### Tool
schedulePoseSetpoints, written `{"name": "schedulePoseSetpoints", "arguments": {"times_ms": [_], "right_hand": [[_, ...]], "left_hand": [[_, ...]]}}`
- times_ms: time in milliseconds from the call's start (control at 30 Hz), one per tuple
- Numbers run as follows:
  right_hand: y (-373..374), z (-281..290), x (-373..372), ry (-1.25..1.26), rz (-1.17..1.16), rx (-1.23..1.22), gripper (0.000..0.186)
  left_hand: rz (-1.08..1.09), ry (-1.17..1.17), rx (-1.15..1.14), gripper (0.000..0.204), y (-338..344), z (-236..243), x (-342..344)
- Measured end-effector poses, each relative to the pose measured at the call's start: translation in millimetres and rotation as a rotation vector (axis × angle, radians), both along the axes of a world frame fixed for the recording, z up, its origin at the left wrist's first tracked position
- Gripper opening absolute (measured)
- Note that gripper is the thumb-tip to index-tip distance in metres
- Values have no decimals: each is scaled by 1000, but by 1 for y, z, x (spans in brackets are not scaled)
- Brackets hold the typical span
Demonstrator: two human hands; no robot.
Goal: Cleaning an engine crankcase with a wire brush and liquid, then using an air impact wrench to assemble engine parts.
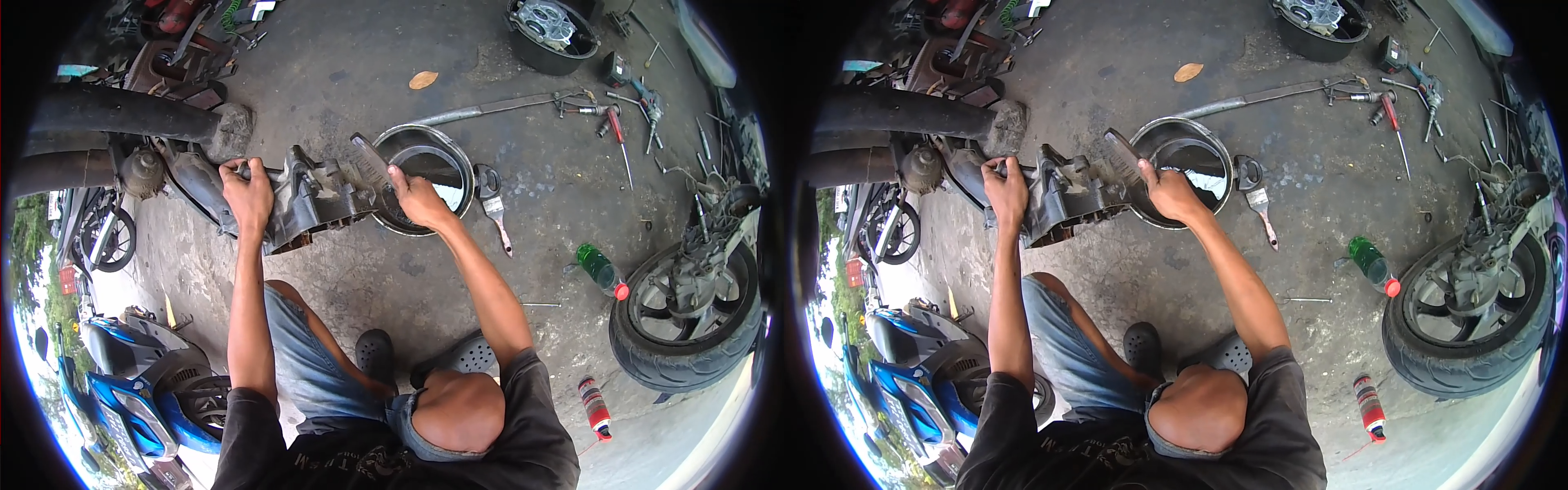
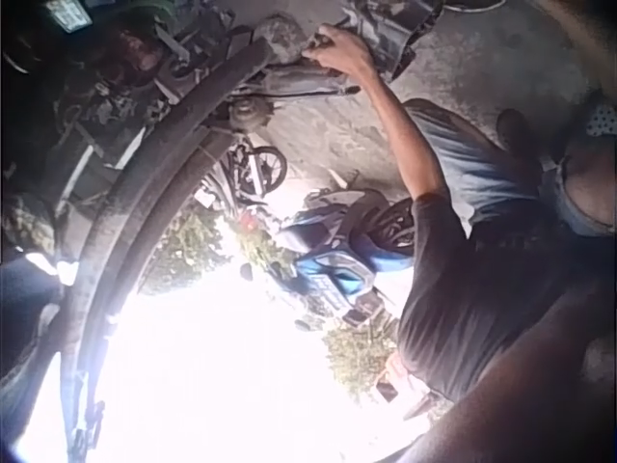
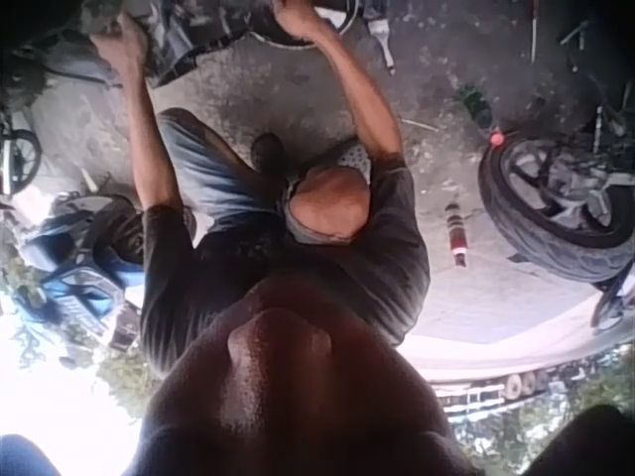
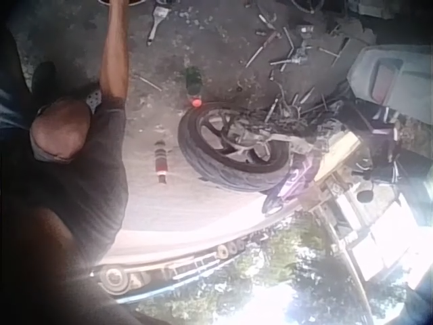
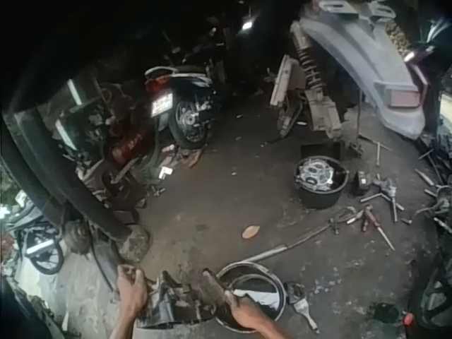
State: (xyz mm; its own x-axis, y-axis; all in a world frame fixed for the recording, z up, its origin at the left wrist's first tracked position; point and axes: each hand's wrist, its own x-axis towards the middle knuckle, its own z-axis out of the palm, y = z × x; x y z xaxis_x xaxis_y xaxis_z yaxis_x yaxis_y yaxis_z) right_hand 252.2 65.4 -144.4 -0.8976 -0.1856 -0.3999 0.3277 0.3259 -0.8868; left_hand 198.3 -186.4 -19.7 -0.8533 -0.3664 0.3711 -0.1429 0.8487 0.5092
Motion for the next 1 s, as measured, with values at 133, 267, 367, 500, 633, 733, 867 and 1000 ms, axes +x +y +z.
{"name": "schedulePoseSetpoints", "arguments": {"times_ms": [133, 267, 367, 500, 633, 733, 867, 1000], "right_hand": [[14, -27, -6, 34, -193, 241, 74], [14, 22, 1, 128, -77, 196, 71], [18, 18, 5, 193, -40, 166, 70], [54, 37, -4, 264, 39, 480, 70], [46, 57, 5, 232, 114, 385, 71], [53, 65, -2, 237, 132, 497, 74], [41, 59, 13, 226, 98, 381, 75], [53, 35, 18, 196, -91, 346, 70]], "left_hand": [[-64, 101, 4, 34, 1, -10, -3], [-50, 17, 16, 33, 7, 3, 2], [-67, 56, -7, 32, 3, -5, -3], [-67, 28, 23, 32, 10, -2, -1], [-66, 5, 33, 30, 17, 3, 2], [-75, 10, 44, 32, 16, 1, 0], [-111, 52, -28, 35, 26, 3, 1], [-56, -7, 42, 36, 33, 10, -3]]}}
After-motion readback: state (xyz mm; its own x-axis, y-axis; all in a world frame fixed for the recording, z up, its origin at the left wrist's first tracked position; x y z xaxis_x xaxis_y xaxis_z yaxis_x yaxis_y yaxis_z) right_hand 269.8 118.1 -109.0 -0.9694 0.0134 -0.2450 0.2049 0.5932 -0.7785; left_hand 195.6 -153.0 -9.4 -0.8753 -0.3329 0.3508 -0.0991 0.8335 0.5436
